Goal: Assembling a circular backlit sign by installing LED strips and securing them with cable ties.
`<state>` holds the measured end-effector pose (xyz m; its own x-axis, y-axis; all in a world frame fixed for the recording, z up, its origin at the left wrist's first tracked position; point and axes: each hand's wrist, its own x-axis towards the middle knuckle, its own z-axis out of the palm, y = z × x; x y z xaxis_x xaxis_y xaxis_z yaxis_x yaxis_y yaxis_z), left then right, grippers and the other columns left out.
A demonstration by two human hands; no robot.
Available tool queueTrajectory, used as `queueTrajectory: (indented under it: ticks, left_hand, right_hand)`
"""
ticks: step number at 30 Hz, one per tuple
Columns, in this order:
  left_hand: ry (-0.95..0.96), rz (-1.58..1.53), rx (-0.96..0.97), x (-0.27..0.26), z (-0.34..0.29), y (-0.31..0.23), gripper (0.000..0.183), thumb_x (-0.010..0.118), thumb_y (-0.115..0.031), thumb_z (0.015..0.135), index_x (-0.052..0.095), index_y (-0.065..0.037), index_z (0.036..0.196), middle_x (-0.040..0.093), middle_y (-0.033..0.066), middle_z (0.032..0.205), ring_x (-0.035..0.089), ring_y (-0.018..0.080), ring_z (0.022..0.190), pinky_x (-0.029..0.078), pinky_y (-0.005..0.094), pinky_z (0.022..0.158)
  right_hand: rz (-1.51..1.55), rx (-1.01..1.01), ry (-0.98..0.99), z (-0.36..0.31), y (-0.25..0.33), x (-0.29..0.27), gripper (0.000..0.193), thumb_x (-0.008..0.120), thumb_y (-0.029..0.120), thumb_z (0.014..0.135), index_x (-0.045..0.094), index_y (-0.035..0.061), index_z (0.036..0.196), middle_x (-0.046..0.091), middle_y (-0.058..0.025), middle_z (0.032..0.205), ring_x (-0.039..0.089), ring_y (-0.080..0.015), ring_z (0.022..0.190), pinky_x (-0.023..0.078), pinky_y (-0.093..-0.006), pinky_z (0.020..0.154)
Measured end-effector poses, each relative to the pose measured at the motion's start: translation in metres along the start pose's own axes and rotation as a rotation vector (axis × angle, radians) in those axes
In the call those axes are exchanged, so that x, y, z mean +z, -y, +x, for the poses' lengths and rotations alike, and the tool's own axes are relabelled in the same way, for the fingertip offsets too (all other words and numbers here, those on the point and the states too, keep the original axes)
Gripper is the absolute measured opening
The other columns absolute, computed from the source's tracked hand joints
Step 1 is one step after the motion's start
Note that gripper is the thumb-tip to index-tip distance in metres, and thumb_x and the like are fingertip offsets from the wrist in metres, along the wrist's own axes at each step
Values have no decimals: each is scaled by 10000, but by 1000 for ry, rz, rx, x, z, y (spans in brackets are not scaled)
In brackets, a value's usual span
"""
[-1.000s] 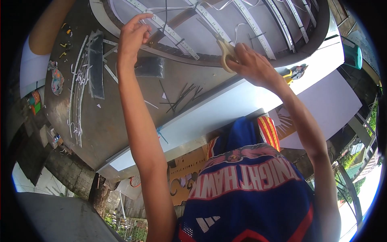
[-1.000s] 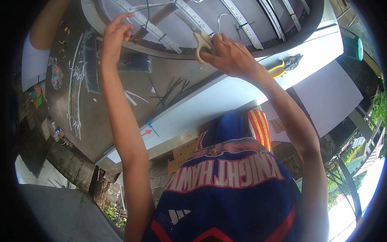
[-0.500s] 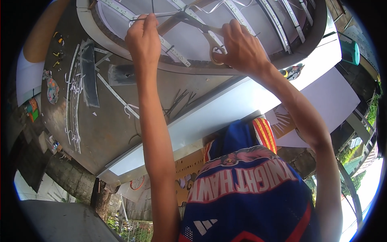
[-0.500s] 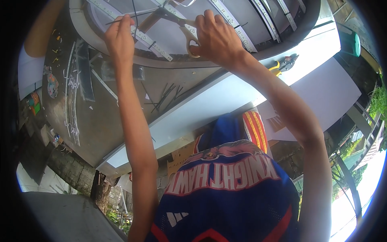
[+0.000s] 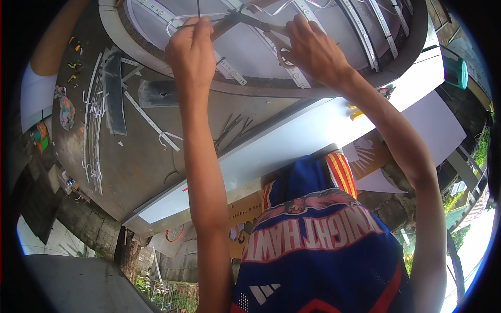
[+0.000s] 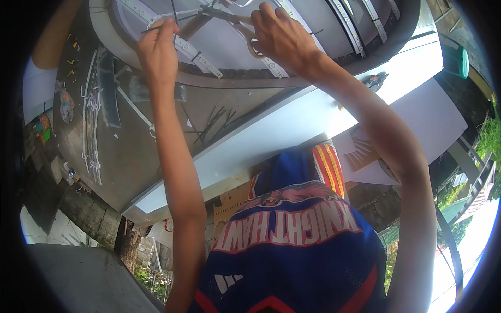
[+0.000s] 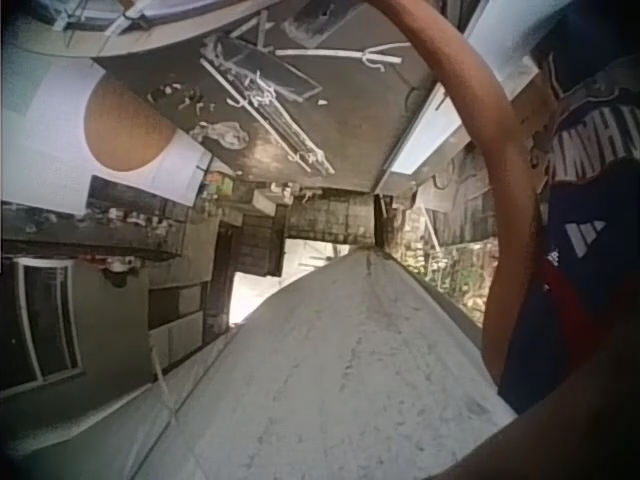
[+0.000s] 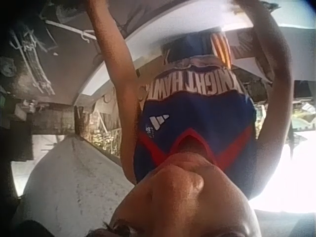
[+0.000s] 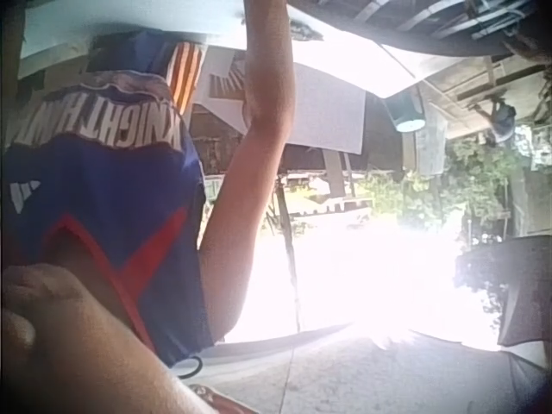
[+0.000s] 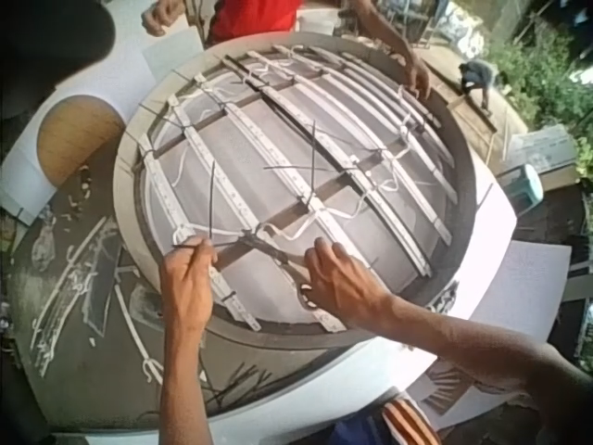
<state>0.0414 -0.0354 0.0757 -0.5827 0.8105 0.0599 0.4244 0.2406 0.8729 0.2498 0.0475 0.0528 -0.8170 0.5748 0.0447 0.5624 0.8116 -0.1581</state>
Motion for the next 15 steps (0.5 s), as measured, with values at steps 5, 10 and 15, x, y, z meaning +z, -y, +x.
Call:
queueTrajectory:
  ticks: [5, 10, 15]
  left_hand:
    - [3, -48, -21, 1, -9, -1, 312, 545, -220, 930, 587, 32, 751, 551, 27, 699, 452, 123, 686, 376, 270, 677]
    - [-20, -57, -87, 3, -21, -8, 333, 512, -207, 928, 573, 73, 757, 576, 92, 720, 483, 197, 667, 400, 314, 681]
    - [-53, -94, -117, 12, -34, -11, 343, 525, -227, 948, 576, 51, 753, 569, 54, 740, 466, 144, 710, 382, 282, 696]
  right_hand:
    - [-37, -33, 15, -3, -15, 4, 386, 738, 198, 776, 511, 11, 1026, 476, -134, 1046, 582, -292, 957, 585, -383, 778]
    - [-192, -190, 15, 3, -39, 2, 395, 749, 200, 771, 518, 38, 1048, 466, -101, 1043, 542, -251, 986, 585, -351, 803]
    - [-282, -322, 45, 16, -57, -7, 425, 764, 214, 764, 518, 27, 1055, 450, -90, 1036, 512, -234, 992, 584, -333, 804]
